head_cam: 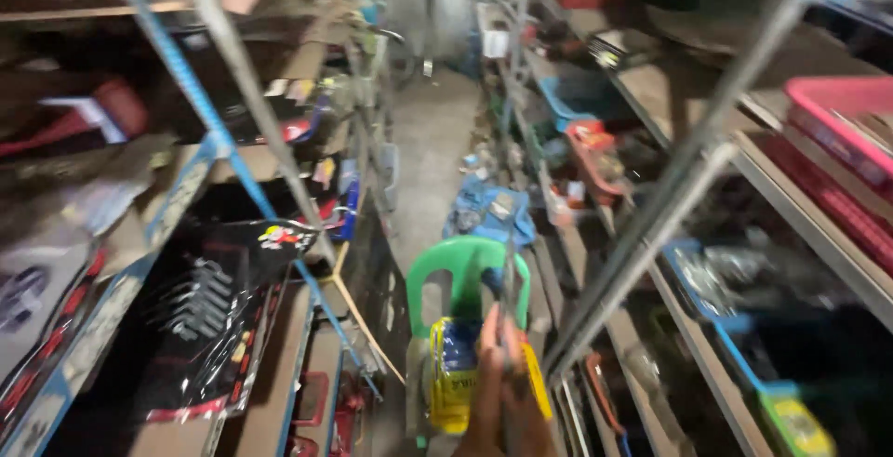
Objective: Cleaning and wiping down packaged motorcycle parts with a rag in a storage room.
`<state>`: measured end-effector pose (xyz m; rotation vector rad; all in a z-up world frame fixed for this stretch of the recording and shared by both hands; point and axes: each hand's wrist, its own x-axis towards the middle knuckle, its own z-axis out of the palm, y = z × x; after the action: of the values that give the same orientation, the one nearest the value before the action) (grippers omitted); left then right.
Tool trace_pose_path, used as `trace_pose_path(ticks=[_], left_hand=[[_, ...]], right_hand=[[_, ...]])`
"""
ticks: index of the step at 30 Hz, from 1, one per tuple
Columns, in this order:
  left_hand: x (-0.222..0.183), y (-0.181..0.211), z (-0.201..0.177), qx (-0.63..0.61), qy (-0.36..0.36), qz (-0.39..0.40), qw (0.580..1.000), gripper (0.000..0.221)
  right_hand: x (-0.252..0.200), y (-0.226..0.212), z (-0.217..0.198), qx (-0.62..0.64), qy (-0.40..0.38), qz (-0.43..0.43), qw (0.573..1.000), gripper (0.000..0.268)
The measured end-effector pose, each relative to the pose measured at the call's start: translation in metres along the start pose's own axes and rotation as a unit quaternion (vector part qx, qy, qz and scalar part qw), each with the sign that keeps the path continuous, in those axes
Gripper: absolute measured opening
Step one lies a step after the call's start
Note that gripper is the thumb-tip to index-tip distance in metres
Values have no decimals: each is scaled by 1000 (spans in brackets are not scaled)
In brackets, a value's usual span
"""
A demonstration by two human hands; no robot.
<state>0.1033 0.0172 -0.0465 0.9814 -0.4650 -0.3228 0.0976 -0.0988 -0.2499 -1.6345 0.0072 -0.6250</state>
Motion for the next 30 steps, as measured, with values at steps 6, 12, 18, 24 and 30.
trace_pose_path(ticks=[6, 12, 18, 24, 30], left_hand=[[17, -11, 11, 15, 31, 64, 997, 80], [78, -133, -12, 255, 135, 216, 933, 42], [57, -231, -67, 341, 210, 202, 894, 59], [-8, -73, 36, 143, 13, 212, 967, 66], [-14, -98, 6, 256, 119, 115, 952, 65]], right_hand=[[77, -128, -3, 130, -88, 68, 985, 81], [121, -88, -29, 267, -132, -10, 954, 73], [112, -119, -12, -65, -177, -92, 978, 60], [80, 8, -88, -162, -101, 7, 982, 28], [-14, -141, -26, 111, -21, 231, 966, 42]])
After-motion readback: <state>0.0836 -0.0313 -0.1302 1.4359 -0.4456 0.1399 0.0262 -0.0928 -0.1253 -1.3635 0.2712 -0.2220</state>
